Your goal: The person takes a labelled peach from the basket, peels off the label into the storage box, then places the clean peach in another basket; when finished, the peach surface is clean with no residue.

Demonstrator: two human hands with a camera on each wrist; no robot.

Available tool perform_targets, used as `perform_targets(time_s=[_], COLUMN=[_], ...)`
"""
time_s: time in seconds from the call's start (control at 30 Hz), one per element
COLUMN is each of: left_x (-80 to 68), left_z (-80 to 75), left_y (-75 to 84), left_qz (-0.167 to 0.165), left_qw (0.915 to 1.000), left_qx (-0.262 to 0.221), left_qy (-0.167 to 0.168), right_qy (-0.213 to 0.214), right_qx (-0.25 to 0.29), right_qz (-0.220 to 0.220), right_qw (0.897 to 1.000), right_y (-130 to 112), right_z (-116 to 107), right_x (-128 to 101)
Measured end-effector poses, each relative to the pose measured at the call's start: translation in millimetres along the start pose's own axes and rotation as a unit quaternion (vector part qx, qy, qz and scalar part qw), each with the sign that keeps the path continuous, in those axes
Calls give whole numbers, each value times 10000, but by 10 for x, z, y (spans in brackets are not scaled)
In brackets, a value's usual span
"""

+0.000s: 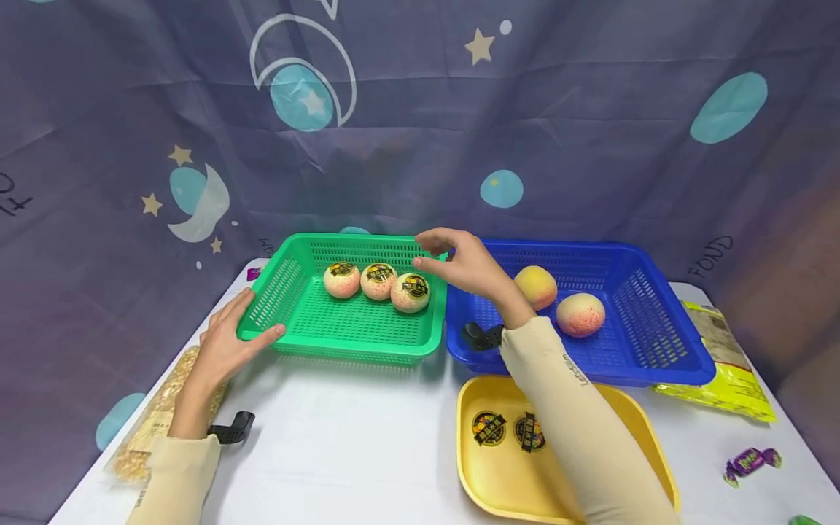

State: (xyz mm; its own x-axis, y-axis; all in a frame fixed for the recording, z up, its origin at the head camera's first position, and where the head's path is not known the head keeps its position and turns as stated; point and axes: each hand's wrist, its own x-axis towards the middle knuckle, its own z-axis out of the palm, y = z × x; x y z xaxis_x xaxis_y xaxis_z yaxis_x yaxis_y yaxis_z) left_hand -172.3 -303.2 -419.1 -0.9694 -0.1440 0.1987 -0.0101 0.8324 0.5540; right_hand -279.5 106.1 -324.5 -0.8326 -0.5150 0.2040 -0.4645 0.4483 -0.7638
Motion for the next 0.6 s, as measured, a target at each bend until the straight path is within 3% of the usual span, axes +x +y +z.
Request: perform_targets(time_s=[0.33,0.6], left_x=[9,14], left_z=[16,20], left_y=[-23,-21], left_qz=[-43,-8], left_qw=[10000,10000], left_qx=[-47,-41], left_qy=[-14,-4], right_qy=[-197,-629], right_qx=[449,-546], right_qz=[619,613], right_qw=[9969,9946], right_y=[172,281], right_z=[431,621], right_x=[507,656])
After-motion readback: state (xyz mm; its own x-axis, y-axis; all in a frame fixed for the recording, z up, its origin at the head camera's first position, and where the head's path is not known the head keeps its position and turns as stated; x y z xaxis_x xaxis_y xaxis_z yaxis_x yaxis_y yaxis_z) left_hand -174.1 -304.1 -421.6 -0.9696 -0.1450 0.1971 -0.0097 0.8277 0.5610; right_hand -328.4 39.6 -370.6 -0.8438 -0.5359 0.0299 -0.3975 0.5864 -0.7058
